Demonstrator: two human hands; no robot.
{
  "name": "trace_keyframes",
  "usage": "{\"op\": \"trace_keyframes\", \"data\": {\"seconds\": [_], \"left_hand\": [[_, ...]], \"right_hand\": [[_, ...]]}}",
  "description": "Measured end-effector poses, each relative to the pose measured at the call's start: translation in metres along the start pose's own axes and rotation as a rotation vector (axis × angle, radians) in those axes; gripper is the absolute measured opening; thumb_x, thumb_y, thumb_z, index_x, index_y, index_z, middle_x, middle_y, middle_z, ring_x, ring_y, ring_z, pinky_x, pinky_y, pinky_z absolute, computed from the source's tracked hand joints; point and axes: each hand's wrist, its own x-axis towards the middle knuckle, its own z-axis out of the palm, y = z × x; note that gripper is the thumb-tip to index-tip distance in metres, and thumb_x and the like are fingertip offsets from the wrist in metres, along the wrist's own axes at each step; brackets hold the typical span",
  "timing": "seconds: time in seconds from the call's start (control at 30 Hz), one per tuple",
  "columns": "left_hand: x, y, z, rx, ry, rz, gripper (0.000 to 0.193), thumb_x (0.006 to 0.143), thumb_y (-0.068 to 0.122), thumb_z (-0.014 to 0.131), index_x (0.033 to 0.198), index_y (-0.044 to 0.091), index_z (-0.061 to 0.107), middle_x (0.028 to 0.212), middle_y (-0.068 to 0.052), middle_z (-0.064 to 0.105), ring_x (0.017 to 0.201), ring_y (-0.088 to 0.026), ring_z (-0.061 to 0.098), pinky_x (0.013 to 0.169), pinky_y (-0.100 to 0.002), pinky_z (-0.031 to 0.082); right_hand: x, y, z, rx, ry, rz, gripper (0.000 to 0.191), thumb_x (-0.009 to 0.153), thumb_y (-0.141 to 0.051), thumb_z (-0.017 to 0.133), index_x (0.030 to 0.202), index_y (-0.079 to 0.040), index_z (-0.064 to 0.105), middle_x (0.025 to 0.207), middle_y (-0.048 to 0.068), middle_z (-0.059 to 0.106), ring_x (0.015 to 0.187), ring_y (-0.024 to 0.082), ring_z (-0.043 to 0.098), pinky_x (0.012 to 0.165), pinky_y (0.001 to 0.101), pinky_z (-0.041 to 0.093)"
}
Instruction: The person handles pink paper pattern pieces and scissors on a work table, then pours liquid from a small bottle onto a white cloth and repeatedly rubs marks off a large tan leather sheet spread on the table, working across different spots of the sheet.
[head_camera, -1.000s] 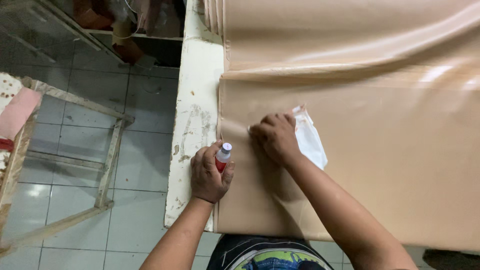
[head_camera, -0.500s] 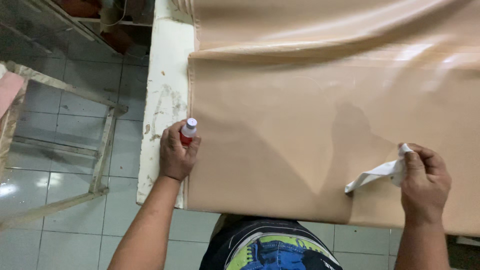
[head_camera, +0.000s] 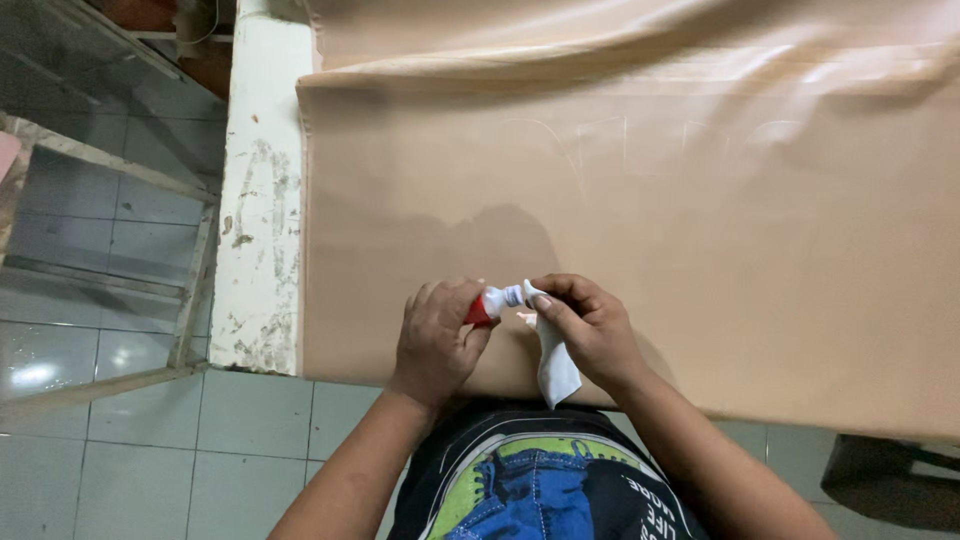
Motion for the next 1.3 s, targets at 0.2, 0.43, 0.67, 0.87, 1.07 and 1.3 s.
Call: {"op": "trace_keyframes", "data": {"seconds": [0.2,0.43,0.67,0.87,1.07,1.3], "left_hand": [[0.009,0.028,-0.005,0.094,0.029,0.052,0.045,0.081,0.012,0.080,0.123,0.008,0.066,0.118,-0.009,0.063,0.107,-0.032,0.060,0.096,-0.045,0.048],[0.025,0.047,-0.013,0.164,0.008,0.169,0.044,0.078,0.006,0.077,0.121,0.010,0.070,0.113,-0.009,0.061,0.109,-0.031,0.057,0.097,-0.043,0.048],[0.047,0.047,-0.032,0.132,-0.146,0.244,0.036,0.084,0.000,0.070,0.119,0.006,0.073,0.107,-0.007,0.062,0.103,-0.027,0.058,0.095,-0.039,0.049],[0.062,0.034,-0.047,0.066,-0.189,0.306,0.034,0.084,0.001,0.067,0.118,0.003,0.072,0.106,-0.010,0.063,0.101,-0.029,0.058,0.093,-0.039,0.049],[0.066,0.022,-0.055,0.043,-0.255,0.314,0.033,0.086,0.001,0.066,0.118,0.001,0.072,0.105,-0.011,0.063,0.101,-0.030,0.056,0.092,-0.039,0.050],[0.076,0.017,-0.055,0.036,-0.265,0.270,0.035,0.084,0.004,0.069,0.118,0.001,0.070,0.105,-0.011,0.063,0.100,-0.032,0.056,0.092,-0.041,0.049]], "right_hand": [[-0.005,-0.003,-0.013,0.078,-0.055,0.071,0.025,0.100,-0.010,0.062,0.119,0.003,0.070,0.102,0.007,0.074,0.090,0.012,0.068,0.079,0.0280,0.055],[-0.008,0.000,-0.021,0.286,-0.121,0.154,0.030,0.096,-0.008,0.061,0.124,0.002,0.065,0.104,0.005,0.074,0.092,0.012,0.070,0.083,0.0287,0.056],[-0.006,0.006,-0.010,0.396,-0.059,0.234,0.028,0.096,-0.006,0.063,0.123,0.001,0.066,0.099,0.008,0.072,0.081,0.013,0.066,0.071,0.0296,0.052],[0.001,0.012,0.008,0.373,-0.008,0.159,0.028,0.096,-0.006,0.063,0.122,0.001,0.067,0.104,0.006,0.072,0.090,0.011,0.065,0.080,0.0278,0.053],[0.003,0.017,0.021,0.389,0.018,0.183,0.028,0.095,-0.007,0.063,0.122,-0.001,0.065,0.105,0.005,0.072,0.090,0.012,0.065,0.078,0.0289,0.052],[0.017,0.017,0.018,0.380,-0.001,0.187,0.029,0.094,-0.007,0.063,0.123,0.000,0.066,0.106,0.005,0.070,0.093,0.012,0.063,0.081,0.0308,0.051]]}}
